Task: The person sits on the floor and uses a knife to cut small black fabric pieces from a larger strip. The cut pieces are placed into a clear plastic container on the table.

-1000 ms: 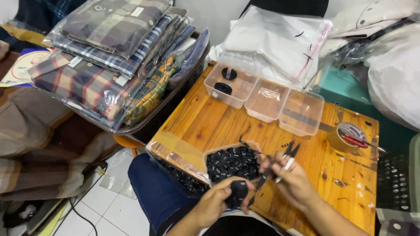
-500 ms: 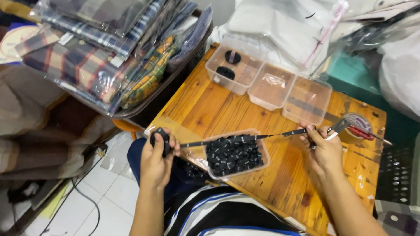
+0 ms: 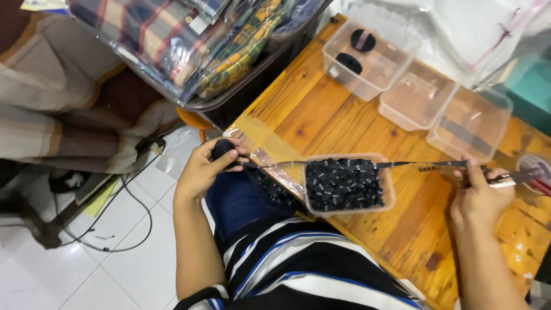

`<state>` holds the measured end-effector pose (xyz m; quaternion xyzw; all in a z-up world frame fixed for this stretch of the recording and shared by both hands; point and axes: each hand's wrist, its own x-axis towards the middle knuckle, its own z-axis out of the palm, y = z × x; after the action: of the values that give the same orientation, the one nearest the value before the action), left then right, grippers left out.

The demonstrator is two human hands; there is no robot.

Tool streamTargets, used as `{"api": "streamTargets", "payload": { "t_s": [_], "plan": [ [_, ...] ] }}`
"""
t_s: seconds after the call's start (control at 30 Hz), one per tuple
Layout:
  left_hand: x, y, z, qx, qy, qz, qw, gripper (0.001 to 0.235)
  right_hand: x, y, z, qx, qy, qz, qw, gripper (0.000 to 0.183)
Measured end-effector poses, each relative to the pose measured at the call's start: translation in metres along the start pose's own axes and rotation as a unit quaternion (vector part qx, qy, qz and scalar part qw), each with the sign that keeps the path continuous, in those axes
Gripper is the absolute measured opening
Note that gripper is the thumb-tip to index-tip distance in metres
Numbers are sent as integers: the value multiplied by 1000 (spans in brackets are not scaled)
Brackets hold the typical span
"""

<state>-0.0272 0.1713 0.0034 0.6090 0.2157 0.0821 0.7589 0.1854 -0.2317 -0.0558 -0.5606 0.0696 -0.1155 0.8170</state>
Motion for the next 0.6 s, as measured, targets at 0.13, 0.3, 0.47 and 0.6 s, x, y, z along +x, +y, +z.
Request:
{"api": "streamTargets", "payload": {
  "t_s": [0.13, 0.3, 0.47, 0.6],
  "plan": [
    [-2, -4, -22, 5, 4, 45, 999, 23, -13, 2, 7, -54, -4, -20, 998, 40],
    [-5, -9, -46, 9, 134, 75, 988, 26, -32, 0, 19, -120, -79, -78, 987, 42],
    [-1, -14, -46, 0, 154, 92, 984, 28, -13, 16, -2, -69, -59, -72, 993, 43],
    [10, -17, -23, -9, 93, 133, 987, 28, -11, 14, -3, -71, -26, -52, 996, 37]
  ]
}}
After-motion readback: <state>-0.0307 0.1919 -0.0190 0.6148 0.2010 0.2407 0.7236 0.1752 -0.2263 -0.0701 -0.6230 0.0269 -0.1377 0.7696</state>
